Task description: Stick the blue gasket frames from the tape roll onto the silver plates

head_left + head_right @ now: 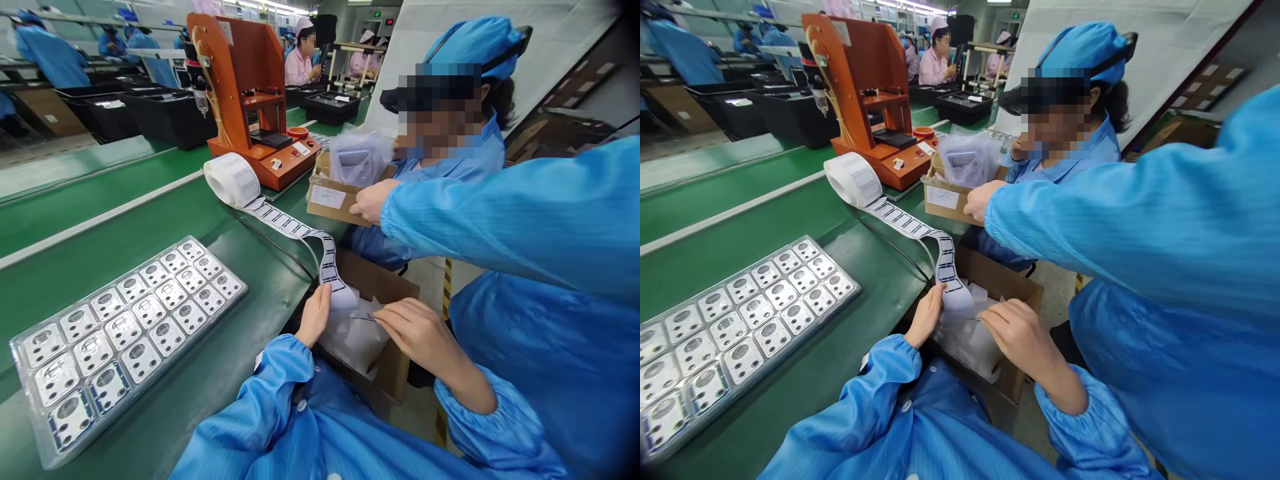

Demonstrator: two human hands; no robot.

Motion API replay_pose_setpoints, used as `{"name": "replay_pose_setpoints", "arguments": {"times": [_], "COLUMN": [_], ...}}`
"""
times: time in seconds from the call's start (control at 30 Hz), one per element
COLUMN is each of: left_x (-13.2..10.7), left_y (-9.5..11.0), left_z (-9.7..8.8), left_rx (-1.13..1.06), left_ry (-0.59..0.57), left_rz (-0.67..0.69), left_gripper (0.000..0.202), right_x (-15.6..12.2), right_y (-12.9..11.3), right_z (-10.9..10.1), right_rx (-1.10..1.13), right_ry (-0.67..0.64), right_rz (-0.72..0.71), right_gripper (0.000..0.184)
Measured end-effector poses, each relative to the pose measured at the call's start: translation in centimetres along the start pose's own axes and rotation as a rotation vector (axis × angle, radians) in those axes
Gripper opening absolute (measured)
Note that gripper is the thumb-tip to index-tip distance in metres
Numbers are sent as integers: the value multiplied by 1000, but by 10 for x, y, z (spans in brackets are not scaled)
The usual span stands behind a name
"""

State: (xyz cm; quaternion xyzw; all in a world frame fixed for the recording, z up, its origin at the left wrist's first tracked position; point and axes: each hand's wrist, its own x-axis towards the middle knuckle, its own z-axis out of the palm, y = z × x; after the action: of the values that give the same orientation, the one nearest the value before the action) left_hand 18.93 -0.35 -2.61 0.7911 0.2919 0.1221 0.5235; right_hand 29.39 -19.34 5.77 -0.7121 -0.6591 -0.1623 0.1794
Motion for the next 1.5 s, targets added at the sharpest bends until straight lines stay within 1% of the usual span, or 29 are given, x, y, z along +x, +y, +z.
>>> {"name": "replay_pose_setpoints", "arguments": {"times": [0.1, 0.2, 0.27, 0.33, 0.4, 0.47, 0.53, 0.6, 0.63, 0.7, 0.77, 0.83, 0.87, 0.93, 1.0, 1.03, 1.07, 1.1, 1.13, 1.17, 1.27, 1.33, 1.4, 1.5], "left_x": [-1, -6, -16, -33, -54, -79, -106, -132, -145, -170, -192, -210, -218, -230, -238, -241, -242, -243, -242, -239, -225, -213, -204, -198], "left_y": [-1, 0, 1, 1, 1, 1, 1, 4, 7, 15, 22, 25, 23, 16, 3, -4, -11, -18, -25, -31, -46, -55, -64, -73], "left_z": [4, 8, 9, 5, -4, -20, -41, -67, -81, -109, -136, -161, -173, -196, -218, -228, -238, -247, -254, -261, -272, -274, -272, -269], "left_rx": [92, 207, 281, 353, 405, 453, 461, 431, 395, 314, 224, 152, 134, 146, 226, 278, 329, 374, 414, 452, 581, 672, 734, 787], "left_ry": [-76, -163, -208, -258, -304, -351, -379, -388, -375, -329, -240, -110, -21, 203, 455, 557, 630, 672, 685, 674, 583, 530, 505, 501], "left_rz": [19, 51, 77, 98, 95, 112, 151, 163, 140, 70, 5, -54, -89, -178, -278, -324, -362, -392, -409, -410, -327, -274, -270, -283], "left_gripper": [54, 53, 52, 51, 50, 48, 49, 51, 52, 52, 49, 44, 40, 36, 36, 37, 38, 39, 39, 38, 35, 39, 48, 57], "right_x": [-2, 3, 9, 17, 25, 32, 40, 47, 50, 56, 62, 66, 68, 70, 73, 74, 75, 76, 77, 78, 77, 76, 75, 78], "right_y": [-3, -8, -14, -22, -29, -36, -44, -53, -59, -72, -86, -98, -103, -112, -117, -119, -121, -122, -123, -123, -122, -123, -124, -132], "right_z": [-6, -4, -2, 2, 7, 15, 29, 46, 56, 75, 93, 105, 109, 110, 103, 98, 93, 89, 85, 84, 87, 94, 99, 102], "right_rx": [45, 82, 114, 151, 190, 242, 337, 496, 610, 902, 1235, 1501, 1583, 1635, 1572, 1521, 1466, 1415, 1372, 1332, 1211, 1135, 1085, 1054], "right_ry": [44, 100, 148, 209, 290, 372, 421, 419, 402, 324, 215, 107, 71, 25, 5, 10, 29, 63, 111, 164, 279, 296, 287, 253], "right_rz": [-9, -7, -7, -16, -25, -15, 31, 129, 204, 386, 517, 554, 547, 532, 524, 510, 490, 461, 426, 391, 336, 328, 320, 285], "right_gripper": [12, 12, 15, 18, 20, 20, 19, 14, 11, 8, 12, 16, 17, 16, 14, 12, 11, 10, 8, 7, 9, 14, 17, 12]}}
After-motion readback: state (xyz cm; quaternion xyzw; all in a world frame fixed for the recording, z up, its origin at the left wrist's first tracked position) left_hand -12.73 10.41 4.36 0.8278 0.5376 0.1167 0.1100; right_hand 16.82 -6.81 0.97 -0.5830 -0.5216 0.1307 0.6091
